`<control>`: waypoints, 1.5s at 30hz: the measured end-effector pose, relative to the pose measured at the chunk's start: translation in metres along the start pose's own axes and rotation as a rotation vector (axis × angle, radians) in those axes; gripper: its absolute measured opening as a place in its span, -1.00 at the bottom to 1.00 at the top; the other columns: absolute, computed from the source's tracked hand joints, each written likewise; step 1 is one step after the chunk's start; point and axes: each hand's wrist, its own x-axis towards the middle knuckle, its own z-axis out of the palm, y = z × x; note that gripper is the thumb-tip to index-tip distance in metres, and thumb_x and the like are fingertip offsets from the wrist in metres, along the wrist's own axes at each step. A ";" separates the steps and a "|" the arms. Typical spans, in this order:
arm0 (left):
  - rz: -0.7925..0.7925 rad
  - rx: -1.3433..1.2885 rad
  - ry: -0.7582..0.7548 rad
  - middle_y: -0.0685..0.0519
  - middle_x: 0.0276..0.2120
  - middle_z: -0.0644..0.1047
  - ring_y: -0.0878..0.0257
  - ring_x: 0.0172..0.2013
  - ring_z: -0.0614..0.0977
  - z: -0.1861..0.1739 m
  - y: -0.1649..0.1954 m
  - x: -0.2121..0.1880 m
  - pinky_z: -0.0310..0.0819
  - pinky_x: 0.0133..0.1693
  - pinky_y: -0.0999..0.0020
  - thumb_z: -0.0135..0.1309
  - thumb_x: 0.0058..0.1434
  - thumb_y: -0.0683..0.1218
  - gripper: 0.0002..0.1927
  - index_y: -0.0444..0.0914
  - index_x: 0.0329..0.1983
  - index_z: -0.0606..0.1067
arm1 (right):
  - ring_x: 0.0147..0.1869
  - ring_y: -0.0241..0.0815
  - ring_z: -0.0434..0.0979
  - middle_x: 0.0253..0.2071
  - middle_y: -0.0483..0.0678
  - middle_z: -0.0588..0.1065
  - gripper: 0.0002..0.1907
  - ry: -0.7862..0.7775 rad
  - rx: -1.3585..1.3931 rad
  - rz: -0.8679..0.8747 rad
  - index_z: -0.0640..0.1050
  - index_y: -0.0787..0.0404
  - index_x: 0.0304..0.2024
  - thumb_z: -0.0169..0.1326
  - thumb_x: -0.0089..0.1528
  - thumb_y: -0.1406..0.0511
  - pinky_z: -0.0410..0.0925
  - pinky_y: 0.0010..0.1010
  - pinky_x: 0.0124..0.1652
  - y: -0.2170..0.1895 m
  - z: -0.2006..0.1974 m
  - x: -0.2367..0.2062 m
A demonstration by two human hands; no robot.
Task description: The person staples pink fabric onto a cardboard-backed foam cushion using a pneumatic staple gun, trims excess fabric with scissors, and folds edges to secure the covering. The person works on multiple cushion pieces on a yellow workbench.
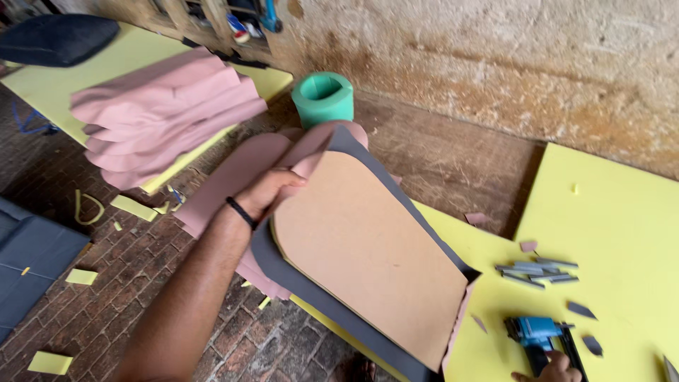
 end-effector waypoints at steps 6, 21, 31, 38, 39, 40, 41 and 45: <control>-0.023 -0.018 -0.016 -0.09 -0.12 0.64 0.13 -0.16 0.63 -0.021 -0.010 0.002 0.47 -0.04 0.26 0.10 0.04 -0.01 -0.45 -0.36 0.09 0.53 | -0.21 0.24 0.57 -0.28 0.32 0.55 -0.08 0.090 0.066 -0.117 0.23 0.36 0.21 0.47 -0.02 0.21 0.47 -0.06 -0.13 0.041 0.024 0.021; -0.192 -0.488 -0.345 -0.08 -0.05 0.64 0.15 -0.08 0.67 0.068 -0.313 0.064 0.56 -0.02 0.26 0.14 0.17 -0.12 -0.51 -0.38 0.18 0.47 | -0.51 -0.15 0.56 -0.56 0.06 0.58 -0.88 -0.503 0.640 -0.255 0.62 0.42 -0.40 0.27 0.11 0.42 0.42 -0.29 -0.43 -0.057 -0.132 -0.095; -0.164 -0.248 -0.137 0.04 -0.20 0.46 0.19 -0.21 0.45 0.069 -0.431 0.052 0.40 -0.12 0.31 0.21 0.29 -0.15 -0.49 -0.31 0.29 0.41 | -0.52 -0.19 0.58 -0.59 0.06 0.57 -0.81 -0.749 0.332 -0.415 0.57 0.42 -0.43 0.26 0.10 0.37 0.44 -0.30 -0.42 -0.247 -0.054 -0.124; 0.009 -0.148 -0.198 -0.01 0.00 0.55 0.21 0.00 0.56 0.053 -0.432 0.050 0.45 0.06 0.31 0.20 0.22 -0.23 -0.41 -0.31 0.32 0.34 | -0.50 -0.19 0.60 -0.56 0.02 0.59 -0.78 -0.763 0.087 -0.438 0.59 0.34 -0.30 0.28 0.09 0.31 0.48 -0.30 -0.37 -0.315 -0.015 -0.142; 0.053 -0.147 -0.215 0.01 0.04 0.55 0.24 0.04 0.56 0.052 -0.430 0.050 0.44 0.08 0.32 0.20 0.20 -0.26 -0.37 -0.29 0.34 0.31 | -0.50 -0.18 0.60 -0.56 0.02 0.59 -0.77 -0.762 0.057 -0.434 0.60 0.32 -0.28 0.29 0.09 0.31 0.48 -0.30 -0.36 -0.318 -0.014 -0.143; 0.014 -0.183 -0.253 -0.03 0.03 0.56 0.22 0.02 0.57 0.050 -0.429 0.051 0.45 0.06 0.31 0.18 0.22 -0.26 -0.38 -0.29 0.36 0.30 | -0.49 -0.18 0.60 -0.56 0.02 0.59 -0.77 -0.769 0.043 -0.423 0.60 0.33 -0.28 0.29 0.10 0.30 0.49 -0.31 -0.36 -0.321 -0.012 -0.143; -0.022 -0.219 -0.291 -0.06 0.01 0.56 0.20 0.00 0.58 0.051 -0.427 0.052 0.47 0.04 0.29 0.17 0.25 -0.26 -0.38 -0.30 0.38 0.29 | -0.49 -0.18 0.61 -0.55 0.02 0.59 -0.76 -0.773 0.029 -0.413 0.60 0.34 -0.27 0.29 0.10 0.30 0.49 -0.31 -0.36 -0.323 -0.013 -0.142; -0.062 -0.349 -0.328 0.03 0.04 0.54 0.25 0.02 0.57 0.055 -0.424 0.055 0.50 0.08 0.34 0.15 0.22 -0.26 -0.25 -0.19 0.43 0.12 | -0.49 -0.15 0.61 -0.54 0.03 0.60 -0.76 -0.786 0.033 -0.380 0.61 0.35 -0.27 0.28 0.09 0.31 0.50 -0.28 -0.36 -0.324 -0.010 -0.141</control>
